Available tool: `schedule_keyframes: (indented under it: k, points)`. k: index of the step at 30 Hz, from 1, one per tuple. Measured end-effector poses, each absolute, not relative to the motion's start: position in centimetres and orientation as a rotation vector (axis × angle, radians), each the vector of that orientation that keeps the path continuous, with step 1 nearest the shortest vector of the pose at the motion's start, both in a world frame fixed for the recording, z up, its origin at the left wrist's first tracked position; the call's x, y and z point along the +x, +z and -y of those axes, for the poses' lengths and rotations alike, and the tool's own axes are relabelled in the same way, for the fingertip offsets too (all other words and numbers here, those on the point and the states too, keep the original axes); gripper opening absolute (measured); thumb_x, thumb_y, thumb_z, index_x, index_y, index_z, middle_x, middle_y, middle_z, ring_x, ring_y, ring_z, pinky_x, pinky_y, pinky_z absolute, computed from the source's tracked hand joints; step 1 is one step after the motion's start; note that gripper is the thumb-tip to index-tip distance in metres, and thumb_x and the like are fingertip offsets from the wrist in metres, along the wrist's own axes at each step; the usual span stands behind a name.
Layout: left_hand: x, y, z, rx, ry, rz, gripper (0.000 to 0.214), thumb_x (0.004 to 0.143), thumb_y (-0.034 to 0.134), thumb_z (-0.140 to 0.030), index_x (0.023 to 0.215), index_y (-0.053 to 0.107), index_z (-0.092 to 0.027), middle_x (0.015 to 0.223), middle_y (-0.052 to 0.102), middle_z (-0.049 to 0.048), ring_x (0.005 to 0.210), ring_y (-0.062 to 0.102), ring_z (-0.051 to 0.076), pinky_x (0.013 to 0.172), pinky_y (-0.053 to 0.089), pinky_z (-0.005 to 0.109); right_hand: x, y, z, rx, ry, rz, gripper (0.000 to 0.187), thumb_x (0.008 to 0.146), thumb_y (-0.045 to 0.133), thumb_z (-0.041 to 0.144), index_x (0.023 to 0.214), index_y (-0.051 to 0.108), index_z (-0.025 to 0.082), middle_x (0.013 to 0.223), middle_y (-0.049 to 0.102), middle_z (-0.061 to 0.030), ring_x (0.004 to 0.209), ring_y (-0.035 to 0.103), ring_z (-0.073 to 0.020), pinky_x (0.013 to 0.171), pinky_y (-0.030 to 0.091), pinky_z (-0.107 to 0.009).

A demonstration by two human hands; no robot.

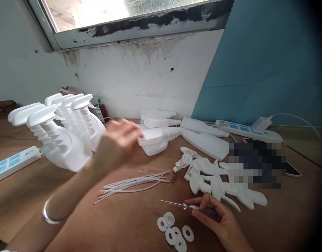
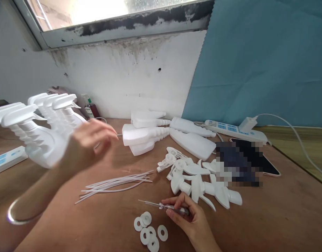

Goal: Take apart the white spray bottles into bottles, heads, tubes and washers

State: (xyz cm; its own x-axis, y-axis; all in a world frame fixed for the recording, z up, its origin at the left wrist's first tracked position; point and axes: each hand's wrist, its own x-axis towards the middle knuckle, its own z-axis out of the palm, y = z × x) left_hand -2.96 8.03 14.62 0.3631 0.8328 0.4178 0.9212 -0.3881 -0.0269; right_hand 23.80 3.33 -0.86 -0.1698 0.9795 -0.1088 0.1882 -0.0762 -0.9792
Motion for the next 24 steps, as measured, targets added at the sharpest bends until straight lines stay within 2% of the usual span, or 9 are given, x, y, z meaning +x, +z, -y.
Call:
schedule_keyframes:
  k: [2,4,6,9,13,17,20,24]
  points:
    - [-5.8,16.3,-10.1,-1.825,-0.533,1.687,0.033,0.085,0.032,-0.027,0.107,0.054,-0.016,0.112,0.055,0.0120,0.107,0.043,0.027,0.090,0.031,0.043,23.9,-1.0,-3.3,-1.306,1.308,1.452,0.029,0.066,0.067,0.040,0.061,0.046,0.021,0.086,0.069,-0.0079,0.082,0.064,-0.0231,0.071,0.052,-0.032]
    - [-8.1,17.6,-11.9,-1.532,-0.437,1.795,0.041,0.085,0.032,-0.030,0.115,0.046,-0.006,0.121,0.048,0.0191,0.114,0.035,0.033,0.091,0.028,0.046,23.9,-1.1,-3.3,-1.295,1.282,1.474,0.027,0.068,0.066,0.039,0.062,0.046,0.021,0.087,0.069,-0.0080,0.083,0.064,-0.0229,0.072,0.052,-0.032]
    - [-9.6,18.5,-13.1,-1.386,-0.298,1.943,0.043,0.083,0.037,-0.032,0.110,0.047,0.000,0.114,0.051,0.0221,0.112,0.037,0.034,0.090,0.028,0.046,23.9,-1.1,-3.2,-1.297,1.252,1.503,0.025,0.069,0.065,0.038,0.062,0.047,0.021,0.086,0.069,-0.0078,0.082,0.064,-0.0223,0.072,0.052,-0.032]
    - [-10.4,18.8,-13.8,-1.373,-0.131,2.087,0.044,0.080,0.040,-0.033,0.106,0.047,0.002,0.108,0.053,0.0222,0.107,0.043,0.034,0.087,0.031,0.044,23.7,-1.0,-3.1,-1.308,1.220,1.537,0.023,0.070,0.064,0.037,0.063,0.048,0.021,0.085,0.069,-0.0075,0.080,0.065,-0.0218,0.073,0.052,-0.033]
    - [-10.0,18.7,-13.3,-1.384,-0.148,2.082,0.042,0.080,0.039,-0.029,0.111,0.046,-0.002,0.115,0.045,0.0230,0.102,0.047,0.035,0.078,0.039,0.039,23.5,-1.2,-3.0,-1.316,1.217,1.556,0.019,0.070,0.063,0.034,0.064,0.050,0.021,0.085,0.069,-0.0072,0.081,0.065,-0.0219,0.074,0.052,-0.034]
    - [-9.4,18.6,-12.3,-1.583,-0.073,2.119,0.042,0.081,0.038,-0.038,0.114,0.046,-0.012,0.102,0.054,0.0159,0.087,0.056,0.030,0.066,0.041,0.032,23.6,-1.4,-2.9,-1.308,1.195,1.598,0.014,0.072,0.060,0.032,0.068,0.053,0.022,0.086,0.068,-0.0064,0.084,0.064,-0.0218,0.077,0.052,-0.034]
    - [-9.1,18.7,-11.3,-1.629,-0.063,2.083,0.040,0.081,0.038,-0.043,0.109,0.050,-0.016,0.086,0.061,0.0094,0.082,0.057,0.026,0.066,0.040,0.029,23.6,-1.1,-3.0,-1.294,1.158,1.681,0.009,0.074,0.058,0.030,0.073,0.054,0.022,0.088,0.068,-0.0062,0.085,0.064,-0.0218,0.078,0.052,-0.034]
    - [-8.8,19.5,-8.9,-1.530,-0.392,2.010,0.043,0.078,0.042,-0.050,0.107,0.052,-0.020,0.086,0.061,0.0023,0.079,0.056,0.019,0.071,0.039,0.026,23.9,-1.1,-2.7,-1.256,0.960,1.784,0.007,0.076,0.057,0.027,0.082,0.056,0.023,0.093,0.065,-0.0066,0.085,0.063,-0.0216,0.074,0.052,-0.033]
